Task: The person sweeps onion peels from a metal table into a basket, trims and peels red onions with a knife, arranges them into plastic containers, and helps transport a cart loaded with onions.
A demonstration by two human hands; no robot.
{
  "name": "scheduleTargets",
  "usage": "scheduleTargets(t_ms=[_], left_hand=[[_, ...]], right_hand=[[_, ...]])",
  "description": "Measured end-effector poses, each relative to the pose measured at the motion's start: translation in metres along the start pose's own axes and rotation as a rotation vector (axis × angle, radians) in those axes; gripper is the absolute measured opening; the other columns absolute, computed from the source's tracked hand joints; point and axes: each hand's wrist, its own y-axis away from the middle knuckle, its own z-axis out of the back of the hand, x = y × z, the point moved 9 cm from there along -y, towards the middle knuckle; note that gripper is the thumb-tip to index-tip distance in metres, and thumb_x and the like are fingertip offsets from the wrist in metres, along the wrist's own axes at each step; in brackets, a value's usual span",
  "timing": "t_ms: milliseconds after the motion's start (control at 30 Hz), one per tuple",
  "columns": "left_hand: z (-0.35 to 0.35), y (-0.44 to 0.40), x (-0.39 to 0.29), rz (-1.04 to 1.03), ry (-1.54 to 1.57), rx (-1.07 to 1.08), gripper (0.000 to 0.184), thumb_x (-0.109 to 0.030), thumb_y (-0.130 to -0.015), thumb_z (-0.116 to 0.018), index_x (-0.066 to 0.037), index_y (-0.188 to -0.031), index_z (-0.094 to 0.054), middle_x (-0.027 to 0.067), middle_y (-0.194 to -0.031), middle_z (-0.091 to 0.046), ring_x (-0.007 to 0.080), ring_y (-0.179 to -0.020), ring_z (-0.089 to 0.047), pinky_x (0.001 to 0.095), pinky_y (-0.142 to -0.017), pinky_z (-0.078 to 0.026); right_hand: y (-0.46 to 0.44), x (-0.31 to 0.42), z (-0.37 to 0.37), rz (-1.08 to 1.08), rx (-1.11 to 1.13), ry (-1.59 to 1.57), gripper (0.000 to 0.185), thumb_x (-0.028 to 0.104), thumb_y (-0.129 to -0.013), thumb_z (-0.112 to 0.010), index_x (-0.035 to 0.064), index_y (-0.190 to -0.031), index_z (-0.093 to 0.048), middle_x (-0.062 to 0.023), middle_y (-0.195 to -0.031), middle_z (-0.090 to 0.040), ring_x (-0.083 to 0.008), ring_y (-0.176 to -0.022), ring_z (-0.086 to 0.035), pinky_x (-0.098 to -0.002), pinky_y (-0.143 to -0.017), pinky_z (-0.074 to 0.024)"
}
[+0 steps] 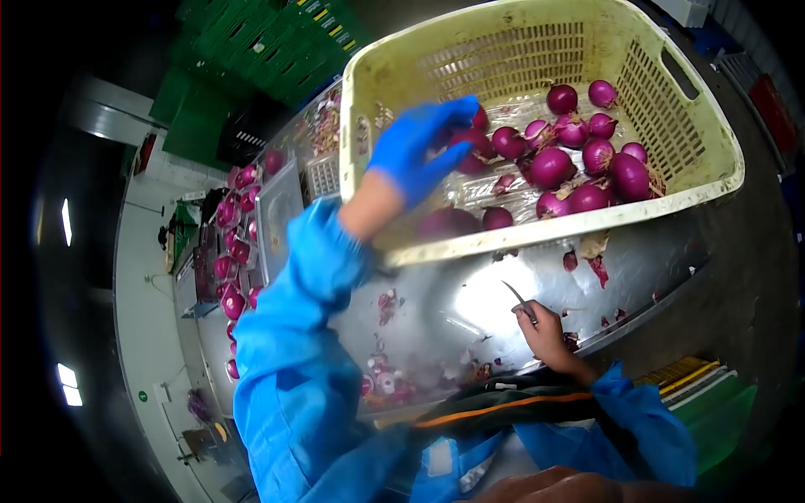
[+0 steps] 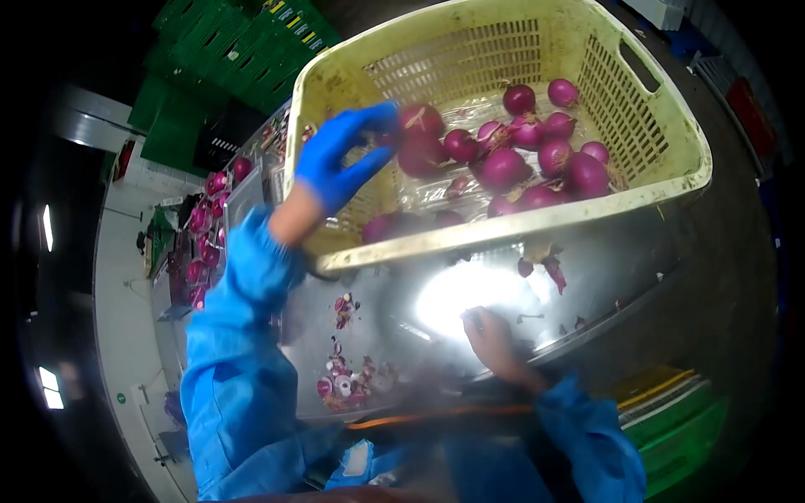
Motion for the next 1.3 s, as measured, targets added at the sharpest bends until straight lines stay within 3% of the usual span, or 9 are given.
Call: scheduleTargets(t_ms=[100, 333, 433, 633, 767, 833, 867, 1233, 1300], left_hand=[[-0.115, -0.026, 0.148, 0.233, 0.011, 0.395, 0.064, -0.024, -0.077, -0.077, -0.011, -0.134, -0.051, 0.0166, -0.115, -0.061, 0.0358, -0.107, -0.059, 0.0428, -0.09, -0.049], [-0.182, -0.003, 0.198, 0.608, -0.822, 0.604, 0.048, -0.031, -0.089, -0.064, -0.019, -0.133, -0.05, 0.0204, -0.121, -0.057, 0.0366, -0.108, -0.062, 0.0466, -0.089, -0.052], [-0.183, 0.001, 0.199, 0.458, -0.877, 0.509, 0.069, -0.05, -0.072, -0.076, -0.016, -0.127, -0.054, 0.0206, -0.118, -0.057, 0.0384, -0.104, -0.062, 0.0483, -0.086, -0.053], [-0.146, -0.02, 0.176, 0.361, -0.377, 0.406, 0.062, -0.043, -0.075, -0.076, -0.013, -0.126, -0.059, 0.0213, -0.121, -0.061, 0.0379, -0.11, -0.062, 0.0407, -0.094, -0.051], [-0.097, -0.03, 0.128, 0.815, 0.636, 0.169, 0.072, -0.04, -0.08, -0.075, -0.003, -0.136, -0.047, 0.0146, -0.122, -0.062, 0.0367, -0.111, -0.061, 0.0488, -0.095, -0.051], [-0.083, -0.028, 0.062, 0.737, 1.053, 0.112, 0.078, -0.045, -0.083, -0.069, -0.007, -0.142, -0.038, 0.0183, -0.13, -0.056, 0.0389, -0.115, -0.059, 0.0548, -0.091, -0.051], [-0.076, -0.02, 0.032, 0.688, 1.258, 0.083, 0.08, -0.048, -0.084, -0.066, -0.009, -0.146, -0.033, 0.0202, -0.134, -0.052, 0.04, -0.116, -0.057, 0.0578, -0.089, -0.051], [-0.092, 0.111, -0.091, 0.645, 1.803, 0.104, 0.081, -0.051, -0.085, -0.064, -0.003, -0.143, -0.037, 0.0168, -0.135, -0.052, 0.0307, -0.123, -0.054, 0.0454, -0.103, -0.046], [-0.102, 0.14, -0.072, 0.786, 1.441, -0.052, 0.094, -0.06, -0.078, -0.064, -0.002, -0.145, -0.033, 0.021, -0.139, -0.047, 0.0364, -0.125, -0.051, 0.0484, -0.104, -0.044]], right_hand=[[-0.005, 0.011, 0.025, -0.05, 0.018, 0.011, 0.02, 0.019, -0.097, -0.054, 0.0028, -0.106, -0.061, -0.0182, -0.086, -0.065, -0.0322, -0.078, -0.063, -0.0399, -0.073, -0.0495], [-0.006, -0.031, 0.06, -0.067, -0.161, 0.068, 0.025, 0.025, -0.092, -0.06, 0.0031, -0.103, -0.063, -0.0213, -0.091, -0.064, -0.0403, -0.086, -0.062, -0.0437, -0.075, -0.0498], [-0.004, -0.037, 0.061, -0.101, -0.122, 0.086, 0.022, 0.023, -0.092, -0.059, 0.0045, -0.104, -0.063, -0.0203, -0.093, -0.065, -0.039, -0.087, -0.063, -0.0428, -0.077, -0.05], [0.004, -0.003, 0.072, 0.007, -0.182, 0.048, 0.018, 0.02, -0.094, -0.057, 0.0051, -0.103, -0.063, -0.019, -0.093, -0.066, -0.0361, -0.085, -0.064, -0.042, -0.077, -0.05], [0.009, 0.008, 0.082, 0.053, -0.265, 0.071, 0.021, 0.021, -0.096, -0.056, 0.004, -0.105, -0.063, -0.0176, -0.091, -0.067, -0.0346, -0.085, -0.065, -0.0396, -0.077, -0.0503], [0.011, 0.051, 0.102, 0.122, -0.338, -0.077, 0.018, 0.013, -0.096, -0.053, 0.0, -0.101, -0.065, -0.0046, -0.069, -0.055, -0.0122, -0.062, -0.052, -0.0281, -0.06, -0.0432], [0.013, 0.06, 0.108, 0.069, -0.352, -0.084, 0.022, 0.019, -0.097, -0.053, 0.0028, -0.103, -0.067, -0.0154, -0.091, -0.068, -0.0264, -0.081, -0.066, -0.0343, -0.075, -0.0504], [0.059, 0.222, 0.127, 0.713, -0.507, 0.489, 0.039, -0.001, -0.066, -0.068, 0.0052, -0.105, -0.066, -0.0097, -0.085, -0.062, -0.0278, -0.073, -0.063, -0.0361, -0.062, -0.0495], [0.063, 0.222, 0.118, 0.743, -0.53, 0.556, 0.042, 0.0, -0.065, -0.068, 0.0049, -0.106, -0.066, -0.0095, -0.086, -0.062, -0.0269, -0.071, -0.063, -0.0354, -0.059, -0.049]])
